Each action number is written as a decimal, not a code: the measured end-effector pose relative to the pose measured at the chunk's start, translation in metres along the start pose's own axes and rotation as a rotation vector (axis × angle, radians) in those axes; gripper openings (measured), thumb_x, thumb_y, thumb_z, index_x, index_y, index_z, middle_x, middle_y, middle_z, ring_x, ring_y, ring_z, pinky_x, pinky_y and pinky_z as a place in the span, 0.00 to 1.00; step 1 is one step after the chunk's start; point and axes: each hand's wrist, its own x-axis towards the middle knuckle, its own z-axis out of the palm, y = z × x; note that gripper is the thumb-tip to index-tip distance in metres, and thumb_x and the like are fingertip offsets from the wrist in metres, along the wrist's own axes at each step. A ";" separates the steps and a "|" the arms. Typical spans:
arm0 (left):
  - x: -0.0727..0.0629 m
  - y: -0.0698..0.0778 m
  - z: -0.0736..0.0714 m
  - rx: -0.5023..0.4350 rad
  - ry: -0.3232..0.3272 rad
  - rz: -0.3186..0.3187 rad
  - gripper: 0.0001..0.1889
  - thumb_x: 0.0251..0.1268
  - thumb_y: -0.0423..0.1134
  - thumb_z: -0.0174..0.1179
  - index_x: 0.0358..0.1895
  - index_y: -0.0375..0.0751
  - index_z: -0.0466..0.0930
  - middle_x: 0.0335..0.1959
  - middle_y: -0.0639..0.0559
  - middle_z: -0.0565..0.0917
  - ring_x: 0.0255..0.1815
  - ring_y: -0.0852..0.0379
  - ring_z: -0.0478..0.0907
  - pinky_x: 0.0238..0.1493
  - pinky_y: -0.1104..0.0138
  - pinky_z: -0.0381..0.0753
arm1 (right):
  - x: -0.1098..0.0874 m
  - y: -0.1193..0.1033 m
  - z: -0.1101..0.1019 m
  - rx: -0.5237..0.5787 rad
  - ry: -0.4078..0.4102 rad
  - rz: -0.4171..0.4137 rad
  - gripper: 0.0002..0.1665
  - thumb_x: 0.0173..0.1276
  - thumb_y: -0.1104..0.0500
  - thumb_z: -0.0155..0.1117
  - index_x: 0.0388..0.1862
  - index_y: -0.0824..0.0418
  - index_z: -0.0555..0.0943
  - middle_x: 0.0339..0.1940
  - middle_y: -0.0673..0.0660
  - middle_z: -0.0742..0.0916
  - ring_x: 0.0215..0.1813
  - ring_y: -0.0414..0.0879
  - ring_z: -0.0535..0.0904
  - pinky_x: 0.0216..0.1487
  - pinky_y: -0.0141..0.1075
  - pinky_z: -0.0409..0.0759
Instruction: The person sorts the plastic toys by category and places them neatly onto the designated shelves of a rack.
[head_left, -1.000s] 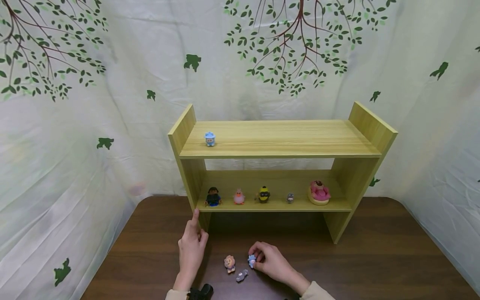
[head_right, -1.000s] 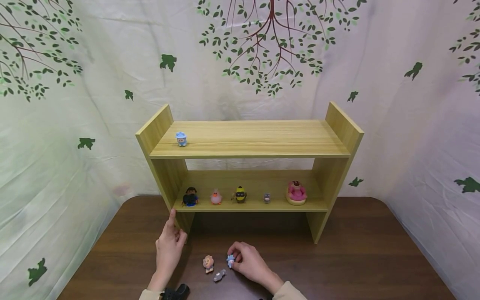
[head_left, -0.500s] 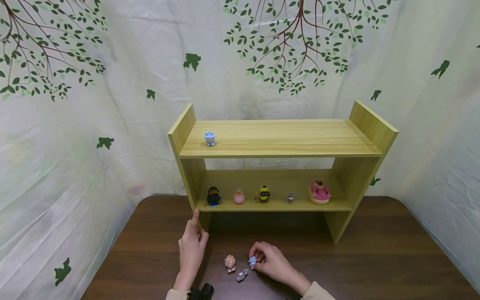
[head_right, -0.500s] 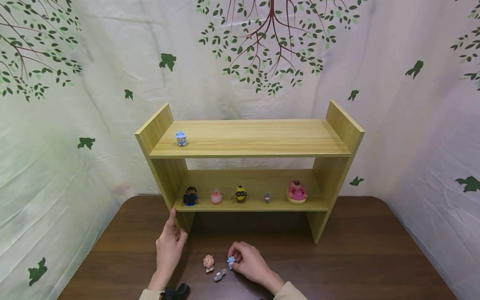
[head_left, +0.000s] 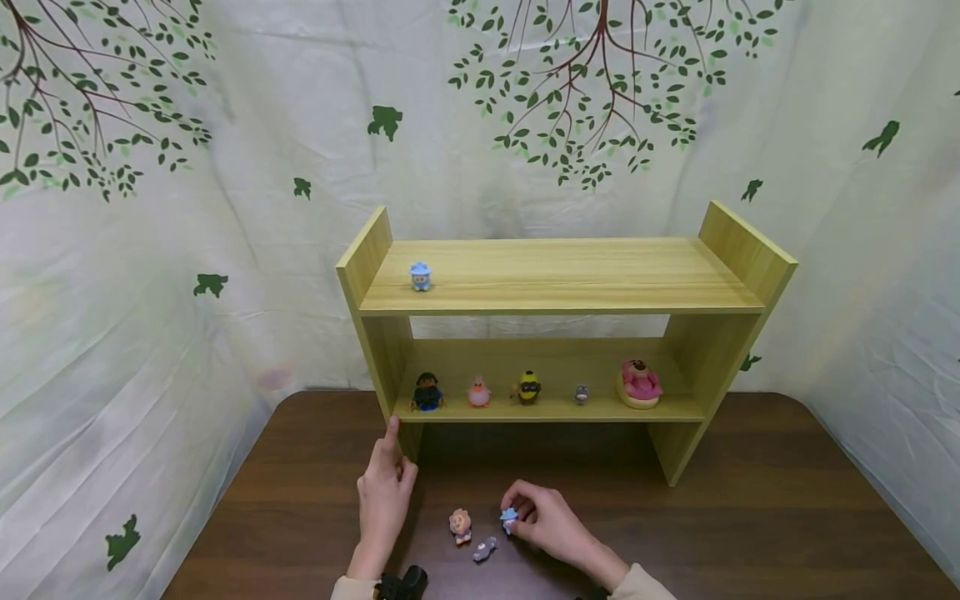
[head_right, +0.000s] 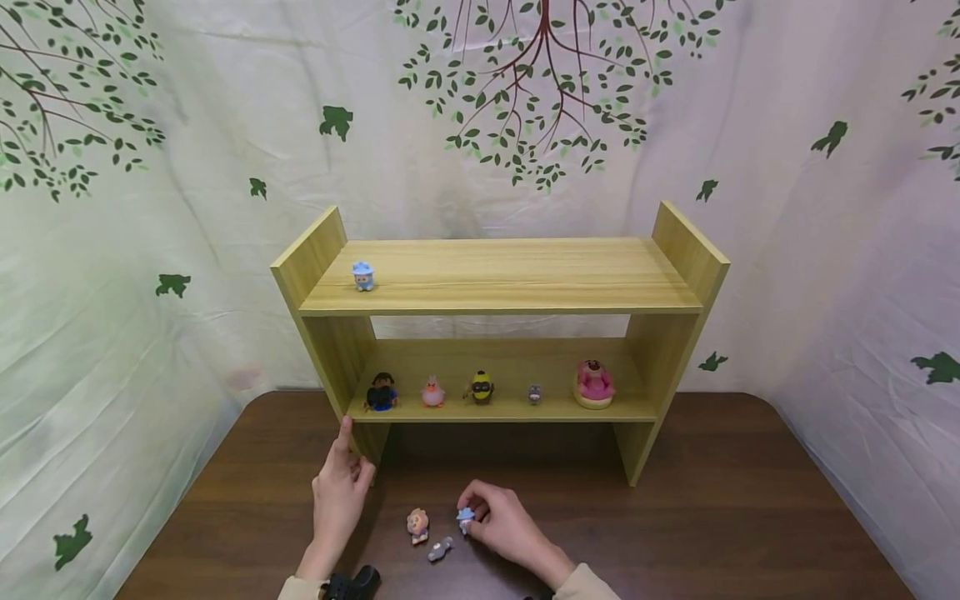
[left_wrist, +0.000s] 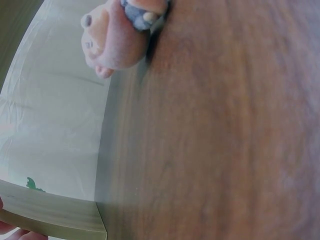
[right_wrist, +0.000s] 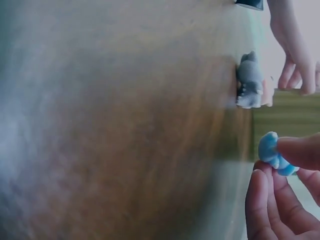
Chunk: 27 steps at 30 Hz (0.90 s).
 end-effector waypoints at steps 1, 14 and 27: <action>0.000 0.000 0.000 -0.001 0.000 0.001 0.50 0.50 0.18 0.57 0.75 0.57 0.51 0.27 0.52 0.65 0.17 0.67 0.52 0.15 0.71 0.55 | 0.000 -0.001 -0.001 0.006 0.004 -0.001 0.11 0.57 0.70 0.68 0.37 0.59 0.79 0.32 0.50 0.83 0.33 0.39 0.78 0.32 0.32 0.78; 0.001 -0.001 0.001 0.000 0.000 0.002 0.49 0.49 0.18 0.57 0.75 0.56 0.52 0.27 0.52 0.65 0.17 0.66 0.53 0.16 0.71 0.55 | -0.001 -0.023 -0.020 0.052 0.019 0.021 0.09 0.62 0.66 0.66 0.41 0.64 0.79 0.36 0.51 0.83 0.37 0.40 0.79 0.36 0.33 0.79; -0.001 -0.001 0.000 -0.004 -0.001 -0.007 0.49 0.50 0.18 0.57 0.75 0.56 0.52 0.27 0.49 0.66 0.17 0.66 0.53 0.16 0.71 0.55 | -0.003 -0.041 -0.033 0.065 0.082 -0.101 0.11 0.62 0.67 0.64 0.43 0.58 0.80 0.37 0.52 0.84 0.37 0.41 0.81 0.37 0.35 0.80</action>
